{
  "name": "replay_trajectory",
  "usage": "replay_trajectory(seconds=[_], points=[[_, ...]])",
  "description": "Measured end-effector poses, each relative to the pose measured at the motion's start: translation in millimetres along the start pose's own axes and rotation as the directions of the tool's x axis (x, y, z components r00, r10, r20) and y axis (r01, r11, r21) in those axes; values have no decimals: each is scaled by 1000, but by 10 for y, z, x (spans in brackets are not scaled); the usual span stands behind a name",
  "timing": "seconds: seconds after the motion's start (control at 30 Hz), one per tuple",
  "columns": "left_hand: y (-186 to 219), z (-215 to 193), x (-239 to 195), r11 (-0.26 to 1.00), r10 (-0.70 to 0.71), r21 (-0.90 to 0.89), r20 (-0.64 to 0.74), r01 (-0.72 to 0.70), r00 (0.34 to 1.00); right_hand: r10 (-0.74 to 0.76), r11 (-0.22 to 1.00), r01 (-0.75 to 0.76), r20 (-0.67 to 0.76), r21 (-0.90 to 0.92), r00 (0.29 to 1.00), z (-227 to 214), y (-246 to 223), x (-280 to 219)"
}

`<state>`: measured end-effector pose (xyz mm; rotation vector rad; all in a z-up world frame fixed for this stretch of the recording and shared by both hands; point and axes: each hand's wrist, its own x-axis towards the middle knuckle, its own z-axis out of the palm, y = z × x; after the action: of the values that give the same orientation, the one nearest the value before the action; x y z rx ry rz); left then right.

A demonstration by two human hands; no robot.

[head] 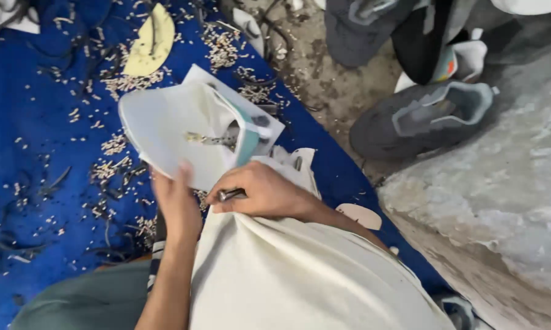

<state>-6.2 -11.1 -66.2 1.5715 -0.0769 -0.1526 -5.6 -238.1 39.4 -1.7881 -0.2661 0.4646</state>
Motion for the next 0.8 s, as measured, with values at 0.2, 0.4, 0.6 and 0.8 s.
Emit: replay_trajectory(seconds=[0.2, 0.4, 0.6, 0.8], points=[[651, -415, 306, 990, -55, 107, -269, 87, 961, -116, 988, 43, -539, -147, 834, -330, 171, 222], [1606, -328, 1402, 797, 208, 527, 221, -296, 953, 196, 974, -216, -218, -74, 956, -1044, 486, 1173], [635, -280, 1865, 593, 574, 440, 357, -674, 737, -531, 749, 239, -345, -618, 773, -1185, 1236, 1710], [-226, -390, 444, 726, 187, 603, 290, -331, 939, -235, 674, 14, -197, -739, 952, -122, 1411, 447]])
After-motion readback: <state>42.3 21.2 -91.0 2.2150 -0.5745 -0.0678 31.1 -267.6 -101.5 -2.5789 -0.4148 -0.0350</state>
